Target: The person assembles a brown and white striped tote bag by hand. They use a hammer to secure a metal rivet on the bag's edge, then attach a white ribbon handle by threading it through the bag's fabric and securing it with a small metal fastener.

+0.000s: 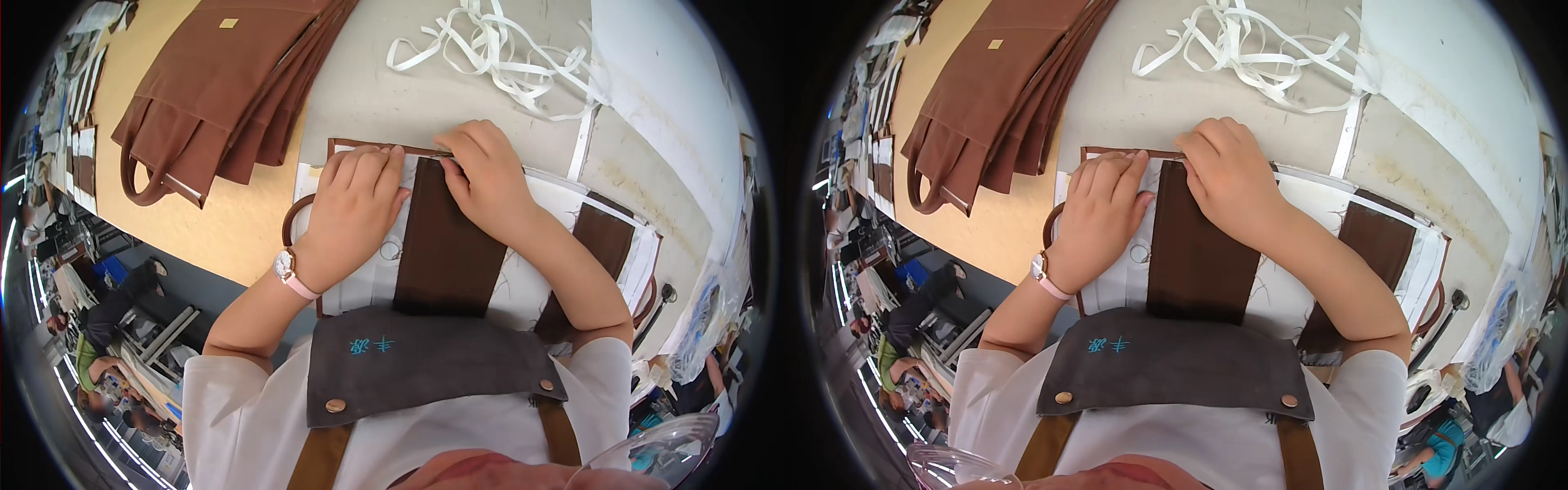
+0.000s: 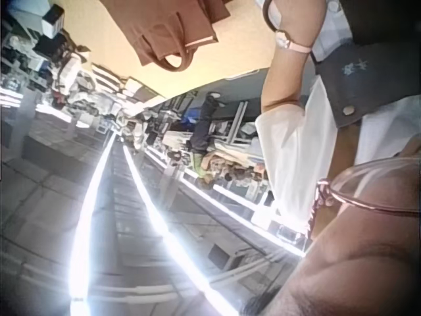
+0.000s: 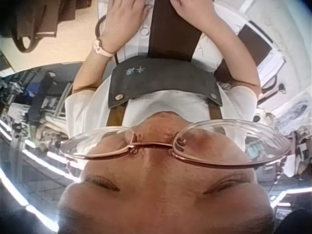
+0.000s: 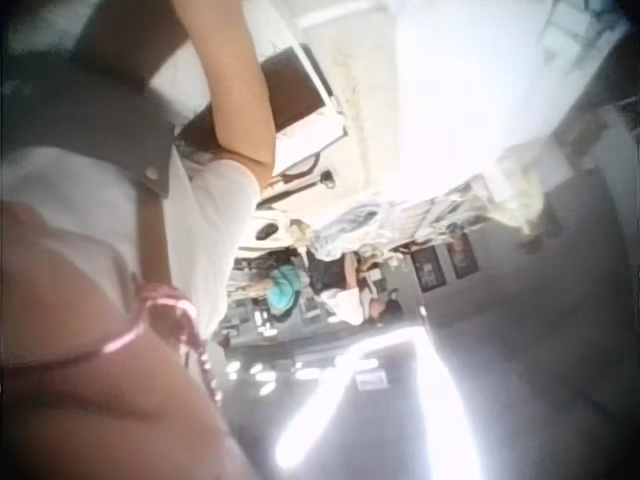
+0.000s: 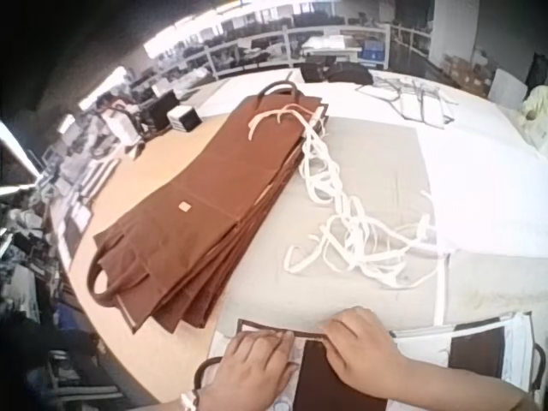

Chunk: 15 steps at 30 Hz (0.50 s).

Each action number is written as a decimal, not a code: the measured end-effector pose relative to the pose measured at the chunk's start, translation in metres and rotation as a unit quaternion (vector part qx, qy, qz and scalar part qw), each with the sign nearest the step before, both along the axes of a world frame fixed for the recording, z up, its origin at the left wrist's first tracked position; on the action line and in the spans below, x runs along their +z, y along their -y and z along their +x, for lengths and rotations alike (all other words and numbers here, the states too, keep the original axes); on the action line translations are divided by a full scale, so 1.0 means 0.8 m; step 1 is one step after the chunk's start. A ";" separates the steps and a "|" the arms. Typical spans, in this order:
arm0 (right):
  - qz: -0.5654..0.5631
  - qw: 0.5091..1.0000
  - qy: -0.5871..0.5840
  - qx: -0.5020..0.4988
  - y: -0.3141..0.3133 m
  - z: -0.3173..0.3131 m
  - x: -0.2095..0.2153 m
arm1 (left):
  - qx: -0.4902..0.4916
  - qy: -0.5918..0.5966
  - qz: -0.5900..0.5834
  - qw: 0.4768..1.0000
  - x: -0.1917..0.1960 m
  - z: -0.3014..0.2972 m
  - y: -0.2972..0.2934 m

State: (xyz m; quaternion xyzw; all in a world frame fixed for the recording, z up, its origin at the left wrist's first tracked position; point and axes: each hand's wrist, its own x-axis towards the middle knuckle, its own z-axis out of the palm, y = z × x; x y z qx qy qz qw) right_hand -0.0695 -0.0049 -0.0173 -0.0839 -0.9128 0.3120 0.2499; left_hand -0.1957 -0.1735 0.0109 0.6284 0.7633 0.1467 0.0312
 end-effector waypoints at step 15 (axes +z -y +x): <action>0.148 0.982 -0.010 0.118 -0.015 0.000 -0.003 | 0.016 -0.007 0.018 1.000 0.001 0.015 0.000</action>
